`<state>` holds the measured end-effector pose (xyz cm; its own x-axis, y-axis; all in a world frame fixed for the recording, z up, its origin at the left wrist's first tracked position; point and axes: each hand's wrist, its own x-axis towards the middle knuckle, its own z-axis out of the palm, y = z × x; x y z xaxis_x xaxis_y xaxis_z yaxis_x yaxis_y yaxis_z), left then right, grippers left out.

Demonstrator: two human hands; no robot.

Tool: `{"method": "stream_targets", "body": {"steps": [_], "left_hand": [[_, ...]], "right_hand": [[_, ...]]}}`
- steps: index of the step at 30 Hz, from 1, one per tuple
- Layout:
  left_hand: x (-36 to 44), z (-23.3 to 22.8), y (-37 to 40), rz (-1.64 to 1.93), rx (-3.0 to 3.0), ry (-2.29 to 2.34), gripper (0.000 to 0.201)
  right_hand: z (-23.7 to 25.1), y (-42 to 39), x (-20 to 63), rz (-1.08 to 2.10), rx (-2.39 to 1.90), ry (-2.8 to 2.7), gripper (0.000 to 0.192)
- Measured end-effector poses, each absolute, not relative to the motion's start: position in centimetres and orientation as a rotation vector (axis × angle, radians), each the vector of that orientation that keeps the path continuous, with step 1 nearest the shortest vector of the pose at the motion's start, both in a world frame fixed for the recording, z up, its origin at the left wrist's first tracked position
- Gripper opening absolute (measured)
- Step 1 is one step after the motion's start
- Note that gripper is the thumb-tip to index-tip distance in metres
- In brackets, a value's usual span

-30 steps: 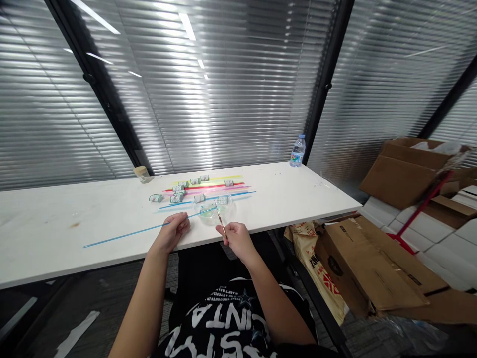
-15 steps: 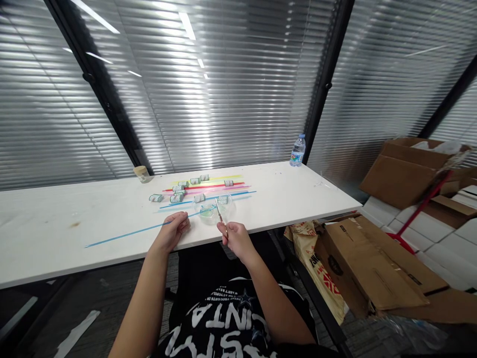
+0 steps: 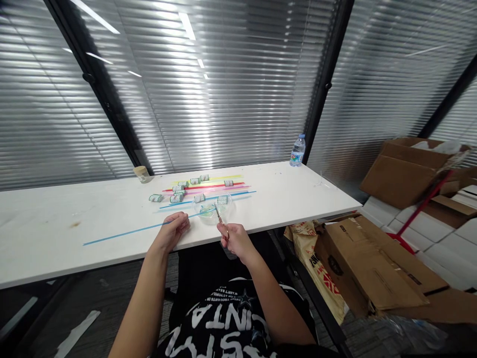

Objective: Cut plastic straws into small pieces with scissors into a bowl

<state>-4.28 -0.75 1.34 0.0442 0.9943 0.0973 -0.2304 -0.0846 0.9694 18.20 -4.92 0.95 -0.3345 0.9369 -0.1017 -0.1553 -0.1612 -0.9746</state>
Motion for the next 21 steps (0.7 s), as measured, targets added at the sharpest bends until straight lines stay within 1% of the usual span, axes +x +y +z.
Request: {"method": "stream_targets", "body": {"steps": [7,11,21], "left_hand": [[-4.0,1.4,-0.7,1.364,1.129,0.981,0.046],[-4.0,1.4,-0.7,1.353,1.154,0.992,0.044],[-3.9,1.5,-0.9,1.314,1.200,0.979,0.042]], "right_hand": [[0.8,-4.8,18.2,1.596,-0.991,-1.232,0.049],[0.3,-4.8,18.0,1.573,-1.001,-1.285,0.047],[0.0,-4.7,17.8,1.515,-1.031,-1.316,0.051]]}}
